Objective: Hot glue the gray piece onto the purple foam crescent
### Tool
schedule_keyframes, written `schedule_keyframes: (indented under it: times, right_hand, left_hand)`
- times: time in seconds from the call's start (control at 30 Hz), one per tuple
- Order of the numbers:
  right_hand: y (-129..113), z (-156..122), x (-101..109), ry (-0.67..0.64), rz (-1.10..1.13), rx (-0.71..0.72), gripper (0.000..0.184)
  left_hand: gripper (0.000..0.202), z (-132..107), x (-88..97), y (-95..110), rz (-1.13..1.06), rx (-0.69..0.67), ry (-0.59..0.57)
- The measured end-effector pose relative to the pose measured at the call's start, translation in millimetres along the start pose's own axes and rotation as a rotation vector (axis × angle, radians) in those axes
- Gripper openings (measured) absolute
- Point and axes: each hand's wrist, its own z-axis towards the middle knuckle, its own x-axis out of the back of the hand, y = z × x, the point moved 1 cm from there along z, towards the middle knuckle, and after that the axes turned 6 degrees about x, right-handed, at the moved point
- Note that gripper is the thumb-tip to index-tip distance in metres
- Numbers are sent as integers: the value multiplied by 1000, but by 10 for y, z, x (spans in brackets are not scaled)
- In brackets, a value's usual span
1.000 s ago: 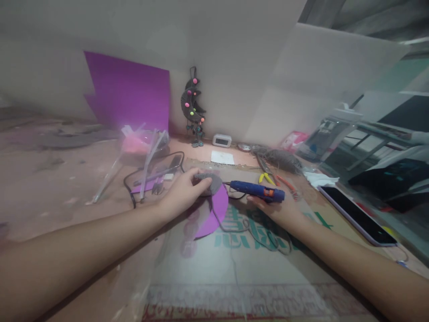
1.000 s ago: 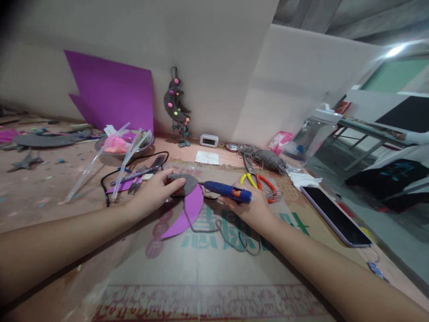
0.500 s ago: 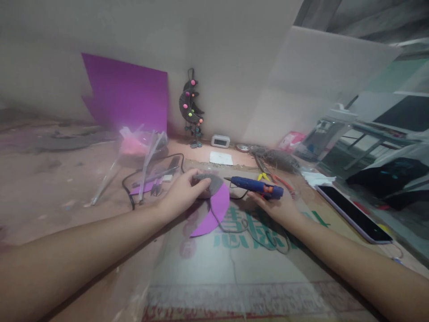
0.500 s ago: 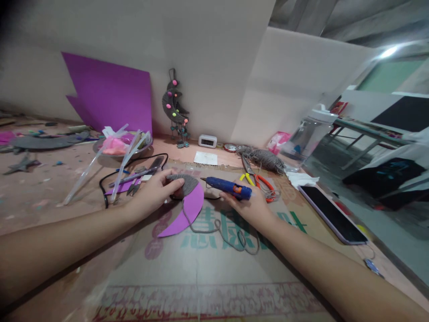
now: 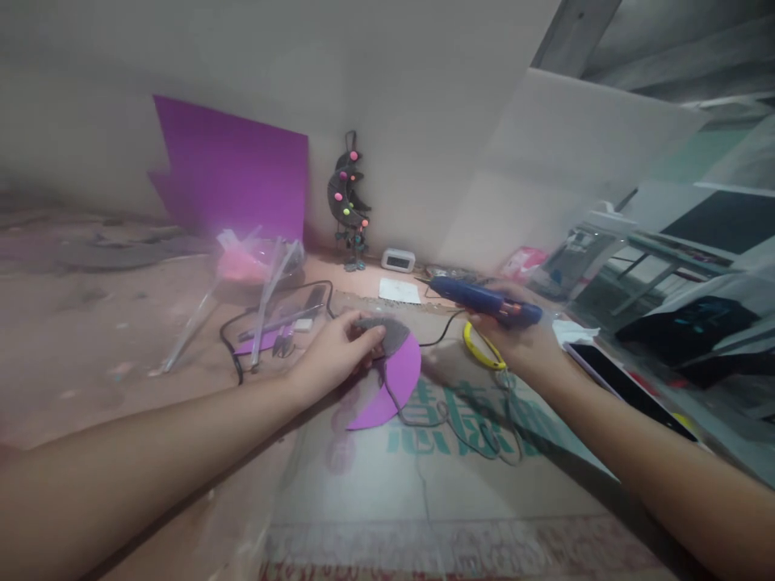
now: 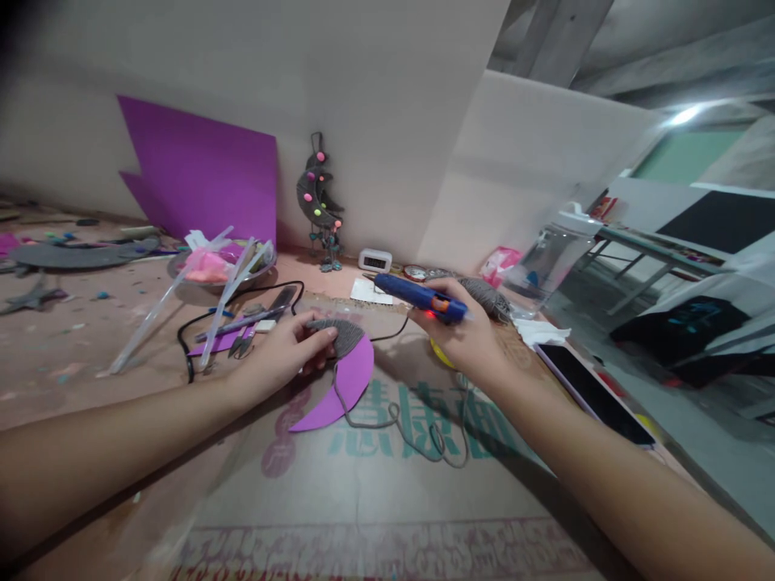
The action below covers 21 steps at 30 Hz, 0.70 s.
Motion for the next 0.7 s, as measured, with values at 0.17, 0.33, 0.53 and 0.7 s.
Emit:
schedule_keyframes:
  times: [0.17, 0.33, 0.53, 0.7]
  right_hand:
    - [341, 441, -325, -116, -54, -192, 34]
    - [807, 698, -611, -187, -130, -320, 27]
    - [1018, 718, -638, -341, -126, -336, 31]
    - [944, 601, -480, -319, -202, -265, 49]
  left_hand:
    - [21, 15, 5, -7, -15, -10, 6]
    - [22, 37, 23, -44, -12, 11, -2]
    - [20, 42, 15, -57, -52, -11, -21]
    - [20, 30, 13, -10, -25, -2, -10]
